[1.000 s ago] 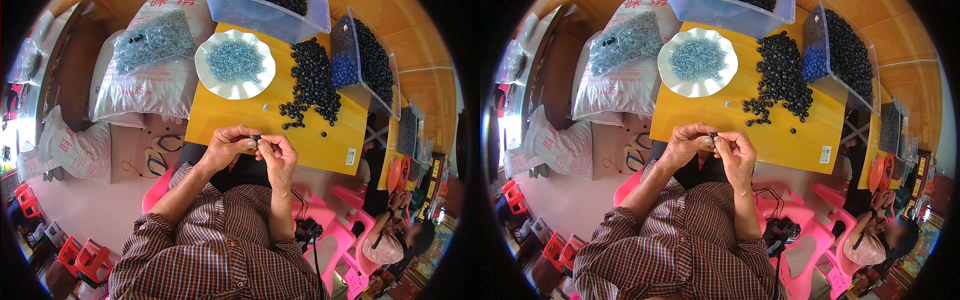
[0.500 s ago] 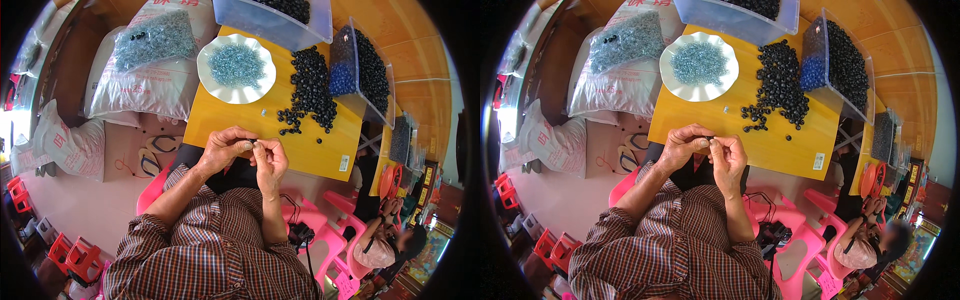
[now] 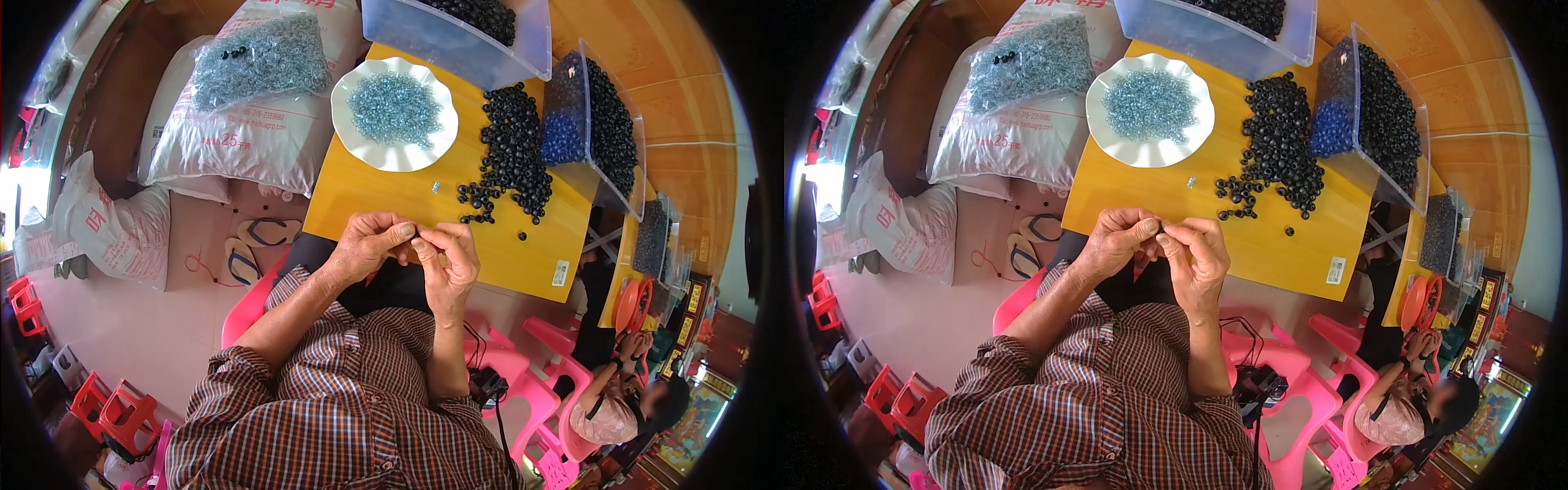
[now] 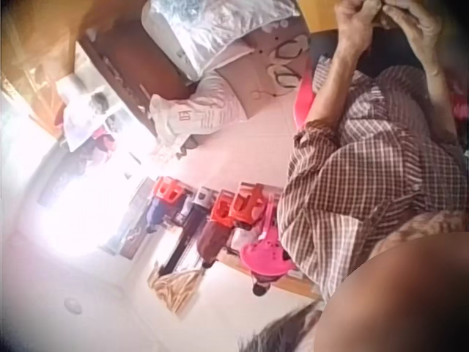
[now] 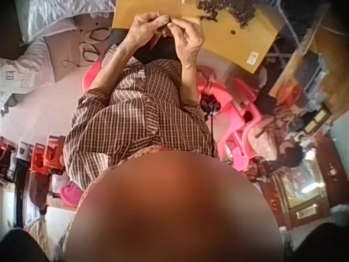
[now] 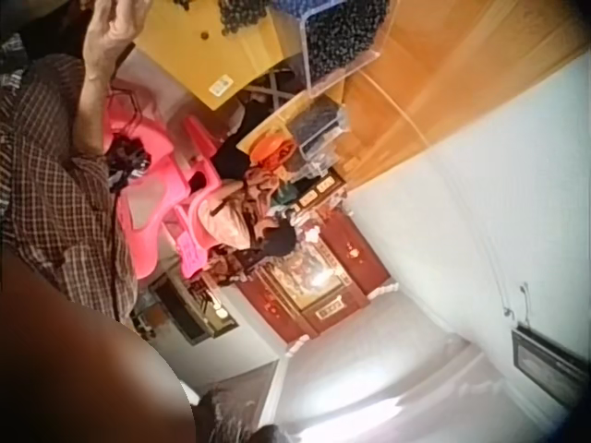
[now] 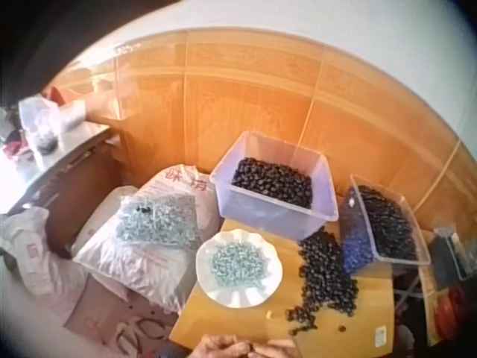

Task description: Manually assembling small black jewelry components or bead parts at a workstation.

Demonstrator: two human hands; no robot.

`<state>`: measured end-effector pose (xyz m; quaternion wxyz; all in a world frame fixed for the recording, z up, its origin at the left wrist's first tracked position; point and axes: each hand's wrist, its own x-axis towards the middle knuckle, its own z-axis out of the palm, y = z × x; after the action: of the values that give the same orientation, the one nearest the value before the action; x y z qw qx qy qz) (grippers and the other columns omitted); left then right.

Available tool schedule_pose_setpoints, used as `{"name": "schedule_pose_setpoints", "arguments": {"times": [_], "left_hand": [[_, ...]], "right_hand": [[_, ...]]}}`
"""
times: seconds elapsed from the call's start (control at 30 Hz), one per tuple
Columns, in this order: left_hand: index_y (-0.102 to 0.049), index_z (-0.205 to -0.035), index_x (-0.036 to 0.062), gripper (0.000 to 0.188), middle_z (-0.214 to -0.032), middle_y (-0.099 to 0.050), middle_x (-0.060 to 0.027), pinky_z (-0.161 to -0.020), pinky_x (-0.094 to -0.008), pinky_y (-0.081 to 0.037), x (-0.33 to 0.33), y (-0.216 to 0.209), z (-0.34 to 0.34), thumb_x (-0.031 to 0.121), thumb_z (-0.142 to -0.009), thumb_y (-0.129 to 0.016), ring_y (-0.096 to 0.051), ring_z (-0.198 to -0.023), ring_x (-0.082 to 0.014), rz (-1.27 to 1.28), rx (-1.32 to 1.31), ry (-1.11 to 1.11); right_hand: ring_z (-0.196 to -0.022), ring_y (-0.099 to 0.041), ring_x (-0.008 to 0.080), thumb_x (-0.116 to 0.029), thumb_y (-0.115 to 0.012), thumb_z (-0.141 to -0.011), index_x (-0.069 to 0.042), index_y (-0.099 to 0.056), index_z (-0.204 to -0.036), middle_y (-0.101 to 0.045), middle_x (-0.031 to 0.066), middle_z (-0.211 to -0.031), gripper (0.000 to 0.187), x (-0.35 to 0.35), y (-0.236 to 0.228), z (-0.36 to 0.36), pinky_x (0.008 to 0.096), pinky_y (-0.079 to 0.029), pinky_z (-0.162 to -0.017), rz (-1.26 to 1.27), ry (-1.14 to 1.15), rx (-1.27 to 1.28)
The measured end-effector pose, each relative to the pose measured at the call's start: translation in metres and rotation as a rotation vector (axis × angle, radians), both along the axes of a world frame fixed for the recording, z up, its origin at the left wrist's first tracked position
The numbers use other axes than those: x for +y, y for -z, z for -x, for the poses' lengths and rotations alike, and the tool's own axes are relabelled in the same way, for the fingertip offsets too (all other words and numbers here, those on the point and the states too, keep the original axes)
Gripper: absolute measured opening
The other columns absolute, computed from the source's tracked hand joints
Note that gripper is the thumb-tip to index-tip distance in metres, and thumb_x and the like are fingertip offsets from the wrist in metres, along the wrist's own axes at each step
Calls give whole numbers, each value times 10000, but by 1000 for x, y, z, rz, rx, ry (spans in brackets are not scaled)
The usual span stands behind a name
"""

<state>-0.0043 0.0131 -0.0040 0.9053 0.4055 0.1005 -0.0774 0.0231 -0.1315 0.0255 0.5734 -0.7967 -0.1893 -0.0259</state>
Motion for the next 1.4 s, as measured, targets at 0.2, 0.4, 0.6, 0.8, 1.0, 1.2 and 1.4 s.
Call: {"name": "schedule_pose_setpoints", "arguments": {"times": [0.2,0.4,0.6,0.8,1.0,1.2,1.4], "left_hand": [[-644,-875,-1,240,-633,-590,-22,-447,-227,-458,2,5,1,222,-947,-593,-562,-542,-90,-114,-13,41],[-637,-854,3,251,-646,-600,-27,-458,-222,-461,6,9,2,227,-954,-583,-562,-551,-80,-253,-21,98],[-626,-1038,-1,200,-709,-627,-39,-453,-210,-455,-6,-2,2,172,-964,-560,-579,-583,-77,-93,3,53],[-600,-1174,18,265,-801,-665,-42,-415,-172,-425,-14,-1,2,59,-912,-609,-652,-690,-90,-8,-91,-43],[-644,-1101,15,214,-809,-685,-51,-414,-178,-428,-8,1,4,16,-888,-624,-685,-725,-113,-43,-126,-58],[-654,-1067,-3,193,-828,-688,-57,-453,-181,-448,-11,1,6,2,-876,-634,-680,-735,-112,-77,-96,-105],[-659,-1050,-11,182,-848,-687,-63,-481,-185,-457,-11,-2,6,-2,-869,-642,-651,-710,-94,-69,-118,-122]], "right_hand": [[-743,-579,147,-7,-680,-845,6,-657,-946,-547,69,-909,104,3,0,3,259,-500,-630,37,22,-66],[-752,-564,132,-10,-657,-865,16,-629,-903,-528,62,-893,54,4,3,5,253,-496,-660,-129,34,141],[-852,-533,119,11,-628,-877,18,-619,-912,-526,50,-958,36,1,9,4,242,-460,-772,-176,91,191],[-906,-530,120,19,-632,-871,15,-623,-926,-539,58,-1022,55,0,11,4,235,-443,-827,-335,124,233],[-901,-532,120,16,-652,-859,15,-626,-922,-536,62,-1023,69,1,14,7,232,-443,-811,-359,99,266],[-882,-523,121,3,-646,-873,5,-610,-939,-519,62,-1006,76,5,11,8,233,-449,-779,-280,85,163],[-839,-518,119,10,-629,-884,5,-601,-959,-510,64,-997,80,3,12,9,226,-450,-730,-244,46,89]]}}
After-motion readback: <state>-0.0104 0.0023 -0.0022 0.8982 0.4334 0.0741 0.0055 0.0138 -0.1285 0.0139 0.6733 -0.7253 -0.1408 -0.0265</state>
